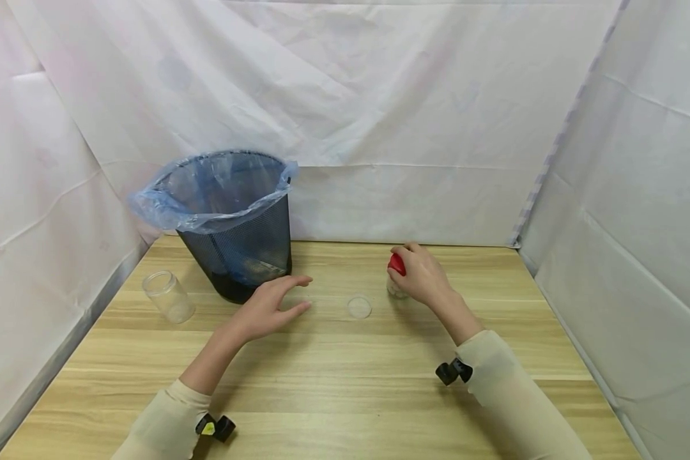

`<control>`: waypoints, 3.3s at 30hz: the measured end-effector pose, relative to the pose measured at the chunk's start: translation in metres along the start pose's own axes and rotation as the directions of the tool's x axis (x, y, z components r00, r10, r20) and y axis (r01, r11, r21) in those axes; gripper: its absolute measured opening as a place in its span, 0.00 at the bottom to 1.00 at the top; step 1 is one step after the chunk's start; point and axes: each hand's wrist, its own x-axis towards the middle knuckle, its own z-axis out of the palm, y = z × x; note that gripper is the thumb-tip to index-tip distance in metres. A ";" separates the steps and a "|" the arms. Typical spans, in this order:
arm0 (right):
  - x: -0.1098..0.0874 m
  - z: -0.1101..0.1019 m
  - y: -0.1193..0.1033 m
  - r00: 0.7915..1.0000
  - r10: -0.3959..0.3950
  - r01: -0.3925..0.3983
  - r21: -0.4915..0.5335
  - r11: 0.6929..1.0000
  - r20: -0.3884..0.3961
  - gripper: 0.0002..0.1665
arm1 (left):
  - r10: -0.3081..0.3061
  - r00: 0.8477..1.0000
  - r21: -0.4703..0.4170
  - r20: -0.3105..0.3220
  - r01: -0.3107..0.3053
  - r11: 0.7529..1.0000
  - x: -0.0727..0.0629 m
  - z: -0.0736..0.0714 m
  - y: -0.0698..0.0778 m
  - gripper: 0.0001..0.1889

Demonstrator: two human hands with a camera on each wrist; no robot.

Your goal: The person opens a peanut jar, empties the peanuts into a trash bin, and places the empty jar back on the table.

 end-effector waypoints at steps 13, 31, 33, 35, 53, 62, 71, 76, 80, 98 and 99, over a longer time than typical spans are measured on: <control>-0.001 -0.002 -0.001 1.000 0.008 -0.008 0.023 1.000 -0.008 0.28 | -0.020 1.000 0.005 0.003 0.019 1.000 -0.001 0.001 0.002 0.28; -0.012 -0.018 -0.015 0.997 0.052 -0.044 0.152 0.987 -0.048 0.28 | -0.011 1.000 0.009 0.004 0.011 1.000 0.000 0.001 0.003 0.27; -0.014 -0.020 -0.018 0.996 0.051 -0.039 0.166 0.985 -0.070 0.28 | -0.012 1.000 0.006 0.005 0.012 1.000 0.000 0.001 0.003 0.28; -0.016 -0.021 -0.020 0.995 0.043 -0.027 0.176 0.984 -0.089 0.28 | -0.014 1.000 0.004 0.006 0.014 1.000 -0.001 0.001 0.003 0.28; -0.038 -0.025 -0.054 0.948 0.031 0.097 0.379 0.920 -0.317 0.25 | 0.003 1.000 -0.023 -0.012 -0.003 1.000 0.000 0.001 0.003 0.28; -0.043 -0.021 -0.064 0.963 0.065 0.093 0.550 0.830 -0.260 0.26 | 0.012 0.998 -0.069 -0.055 -0.016 0.997 0.000 0.002 0.009 0.31; -0.047 -0.018 -0.071 0.974 0.084 0.061 0.604 0.794 -0.210 0.27 | 0.051 0.992 -0.068 -0.118 -0.059 0.996 0.004 0.011 0.024 0.38; -0.050 -0.015 -0.077 0.978 0.070 0.073 0.631 0.773 -0.199 0.26 | 0.121 0.982 -0.032 -0.145 -0.127 0.991 0.010 0.017 0.035 0.43; -0.052 -0.012 -0.084 0.980 0.045 0.092 0.638 0.764 -0.196 0.26 | 0.140 0.979 -0.026 -0.150 -0.145 0.989 0.014 0.022 0.044 0.45; -0.053 -0.006 -0.094 0.980 0.100 0.068 0.754 0.653 -0.174 0.25 | 0.094 0.970 -0.010 -0.224 -0.099 0.995 0.028 0.037 0.064 0.45; -0.053 -0.006 -0.094 0.980 0.103 0.064 0.766 0.639 -0.168 0.25 | 0.095 0.968 -0.013 -0.233 -0.101 0.995 0.028 0.037 0.065 0.45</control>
